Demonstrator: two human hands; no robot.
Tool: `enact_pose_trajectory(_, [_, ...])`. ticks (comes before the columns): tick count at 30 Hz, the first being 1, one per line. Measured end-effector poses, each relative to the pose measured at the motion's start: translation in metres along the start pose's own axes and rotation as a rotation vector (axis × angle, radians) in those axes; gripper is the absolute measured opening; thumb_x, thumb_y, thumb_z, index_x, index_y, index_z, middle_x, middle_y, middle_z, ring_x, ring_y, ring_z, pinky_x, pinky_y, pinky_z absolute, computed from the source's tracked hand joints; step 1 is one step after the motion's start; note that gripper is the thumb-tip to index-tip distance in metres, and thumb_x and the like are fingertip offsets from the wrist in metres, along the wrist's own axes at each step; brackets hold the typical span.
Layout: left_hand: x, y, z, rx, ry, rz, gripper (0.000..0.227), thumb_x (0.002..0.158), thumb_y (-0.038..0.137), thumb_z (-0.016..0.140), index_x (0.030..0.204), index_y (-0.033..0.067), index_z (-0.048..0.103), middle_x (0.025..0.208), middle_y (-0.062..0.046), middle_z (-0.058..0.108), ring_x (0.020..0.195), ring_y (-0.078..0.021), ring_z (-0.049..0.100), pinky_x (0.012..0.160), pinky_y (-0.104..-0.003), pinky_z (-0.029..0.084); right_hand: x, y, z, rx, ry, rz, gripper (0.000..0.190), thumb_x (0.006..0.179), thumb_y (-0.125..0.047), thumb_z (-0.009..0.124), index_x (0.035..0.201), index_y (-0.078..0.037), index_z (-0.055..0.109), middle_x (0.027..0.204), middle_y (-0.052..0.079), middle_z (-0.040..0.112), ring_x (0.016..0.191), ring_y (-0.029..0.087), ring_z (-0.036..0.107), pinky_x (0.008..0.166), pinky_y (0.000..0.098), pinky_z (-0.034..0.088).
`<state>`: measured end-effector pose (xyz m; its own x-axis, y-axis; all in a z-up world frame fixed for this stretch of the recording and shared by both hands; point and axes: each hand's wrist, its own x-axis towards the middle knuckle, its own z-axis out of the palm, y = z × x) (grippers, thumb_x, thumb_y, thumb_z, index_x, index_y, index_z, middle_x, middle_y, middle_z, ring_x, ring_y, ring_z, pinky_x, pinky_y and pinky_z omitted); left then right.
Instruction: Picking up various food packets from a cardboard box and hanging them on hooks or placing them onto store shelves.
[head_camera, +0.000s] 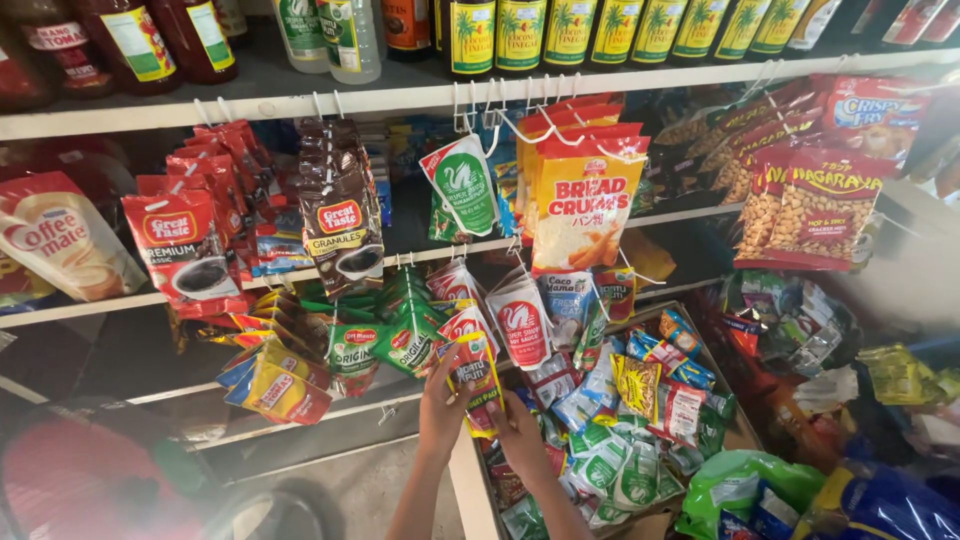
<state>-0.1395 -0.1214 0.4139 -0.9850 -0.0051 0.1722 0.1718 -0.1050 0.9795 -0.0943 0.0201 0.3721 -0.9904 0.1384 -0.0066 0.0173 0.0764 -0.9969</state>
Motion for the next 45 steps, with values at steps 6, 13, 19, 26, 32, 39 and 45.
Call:
enact_pose_trajectory(6, [0.004,-0.002,-0.001,-0.028,-0.010,0.015,0.067,0.087,-0.008,0.067,0.148,0.0139,0.051,0.151,-0.009,0.047,0.130,-0.0186,0.057,0.095,-0.031,0.055,0.010,0.016,0.000,0.036,-0.023,0.065,0.037,0.100,-0.034,0.060,0.127,-0.009,0.063,0.091,0.002,0.073,0.077,0.007,0.066,0.063,0.0257,0.054])
enact_pose_trajectory(13, [0.028,0.003,0.000,0.118,-0.011,0.052,0.068,0.084,-0.006,0.068,0.148,0.0135,0.052,0.139,-0.011,0.056,0.118,-0.0192,0.060,0.086,-0.030,0.055,0.036,0.020,0.001,0.065,-0.014,0.035,0.035,0.099,-0.033,0.061,0.124,-0.010,0.065,0.083,0.001,0.068,0.068,0.008,0.061,0.058,0.0258,0.052])
enact_pose_trajectory(19, [0.054,-0.020,0.001,0.299,0.039,0.072,0.070,0.085,0.000,0.072,0.150,0.0147,0.050,0.131,-0.014,0.059,0.115,-0.0217,0.061,0.094,-0.032,0.051,0.063,0.016,0.004,0.102,-0.016,0.050,0.028,0.101,-0.029,0.061,0.114,-0.005,0.067,0.083,0.001,0.069,0.064,0.008,0.062,0.056,0.0252,0.052])
enact_pose_trajectory(26, [0.069,-0.005,0.005,0.245,0.025,-0.031,0.072,0.084,0.000,0.071,0.150,0.0205,0.051,0.137,-0.011,0.053,0.109,-0.0216,0.063,0.092,-0.034,0.054,0.078,-0.005,0.010,0.036,0.037,0.143,0.027,0.101,-0.029,0.062,0.110,-0.004,0.067,0.080,0.003,0.065,0.063,0.010,0.060,0.055,0.0265,0.053])
enact_pose_trajectory(32, [0.072,-0.004,0.007,0.316,0.020,-0.025,0.081,0.082,0.004,0.074,0.153,0.0226,0.042,0.140,-0.013,0.048,0.113,-0.0250,0.063,0.093,-0.035,0.055,0.089,0.003,0.015,0.130,0.005,0.098,0.026,0.100,-0.029,0.061,0.111,-0.006,0.065,0.084,0.001,0.068,0.070,0.007,0.064,0.057,0.0263,0.055])
enact_pose_trajectory(39, [0.058,-0.010,0.007,0.470,-0.061,0.133,0.081,0.084,0.011,0.076,0.154,0.0147,0.034,0.144,-0.026,0.036,0.129,-0.0419,0.047,0.095,-0.043,0.055,0.121,0.033,0.017,0.348,-0.028,0.088,0.021,0.099,-0.023,0.062,0.115,-0.009,0.063,0.084,-0.002,0.065,0.073,0.006,0.062,0.060,0.0252,0.054])
enact_pose_trajectory(45, [0.025,0.015,-0.001,0.771,-0.066,0.189,0.080,0.080,0.013,0.076,0.149,0.0082,0.036,0.140,-0.024,0.040,0.128,-0.0469,0.040,0.108,-0.056,0.037,0.116,0.024,0.021,0.233,-0.010,-0.039,0.021,0.101,-0.022,0.063,0.110,-0.004,0.066,0.086,-0.001,0.066,0.076,0.006,0.060,0.067,0.0244,0.050])
